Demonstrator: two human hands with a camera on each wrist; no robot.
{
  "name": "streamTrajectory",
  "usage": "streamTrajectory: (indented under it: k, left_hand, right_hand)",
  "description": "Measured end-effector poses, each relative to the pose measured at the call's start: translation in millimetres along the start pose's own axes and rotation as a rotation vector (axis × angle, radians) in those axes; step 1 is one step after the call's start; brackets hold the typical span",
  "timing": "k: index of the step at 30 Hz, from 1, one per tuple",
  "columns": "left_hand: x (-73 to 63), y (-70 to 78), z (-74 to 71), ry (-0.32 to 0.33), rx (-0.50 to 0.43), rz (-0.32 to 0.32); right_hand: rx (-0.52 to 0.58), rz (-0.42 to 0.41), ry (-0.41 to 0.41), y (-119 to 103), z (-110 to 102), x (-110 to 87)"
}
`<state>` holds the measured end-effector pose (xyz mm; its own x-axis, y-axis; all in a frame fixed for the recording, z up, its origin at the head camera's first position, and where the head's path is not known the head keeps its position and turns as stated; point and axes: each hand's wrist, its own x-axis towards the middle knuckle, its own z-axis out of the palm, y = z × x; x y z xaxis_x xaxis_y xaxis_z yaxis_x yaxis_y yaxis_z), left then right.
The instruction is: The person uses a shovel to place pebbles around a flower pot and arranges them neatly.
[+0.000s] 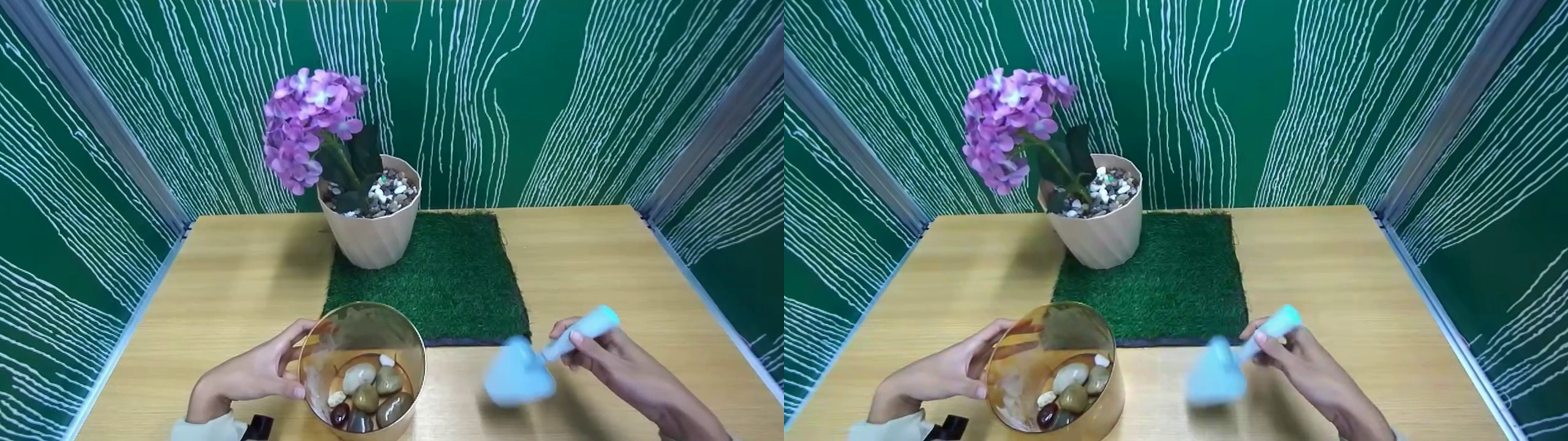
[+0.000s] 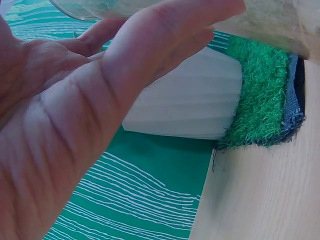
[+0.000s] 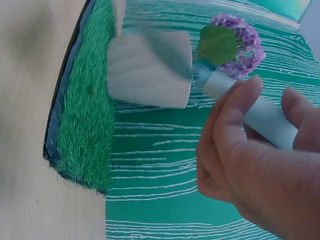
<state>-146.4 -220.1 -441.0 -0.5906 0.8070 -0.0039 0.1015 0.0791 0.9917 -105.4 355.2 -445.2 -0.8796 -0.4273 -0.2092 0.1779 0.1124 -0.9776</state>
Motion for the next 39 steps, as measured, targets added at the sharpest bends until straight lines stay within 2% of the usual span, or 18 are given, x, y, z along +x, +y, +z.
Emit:
streamTrajectory:
  k: [7, 12, 15, 23, 27, 32, 39]
  left_hand:
    - [-2.7, -0.7, 0.7, 0.004, 0.014, 0.002]
    - [-3.1, -1.0, 0.5, 0.002, 0.002, -0.009]
    - [-2.5, -0.4, 0.5, 0.001, 0.002, -0.021]
    - [5.7, 3.5, 4.8, 0.005, 0.045, -0.054]
    - [12.6, 2.5, 7.3, -0.002, 0.072, -0.031]
    - [20.4, 0.0, 11.4, -0.021, 0.047, 0.005]
    - [28.2, 0.6, 20.3, -0.02, 0.003, 0.008]
  right_hand:
    - [0.086, -0.077, -0.03, -0.1, 3.0, 2.6]
    - [0.06, -0.008, 0.031, -5.8, 5.8, 2.6]
    - [0.032, 0.005, 0.068, -9.8, 8.6, 1.8]
    - [-0.029, -0.045, 0.137, -23.6, 13.2, -2.2]
    - [-0.068, -0.067, 0.164, -31.0, 15.9, -4.0]
    - [-0.054, -0.116, 0.166, -36.4, 18.0, -6.1]
    - [-0.015, -0.212, 0.161, -42.5, 21.3, -8.2]
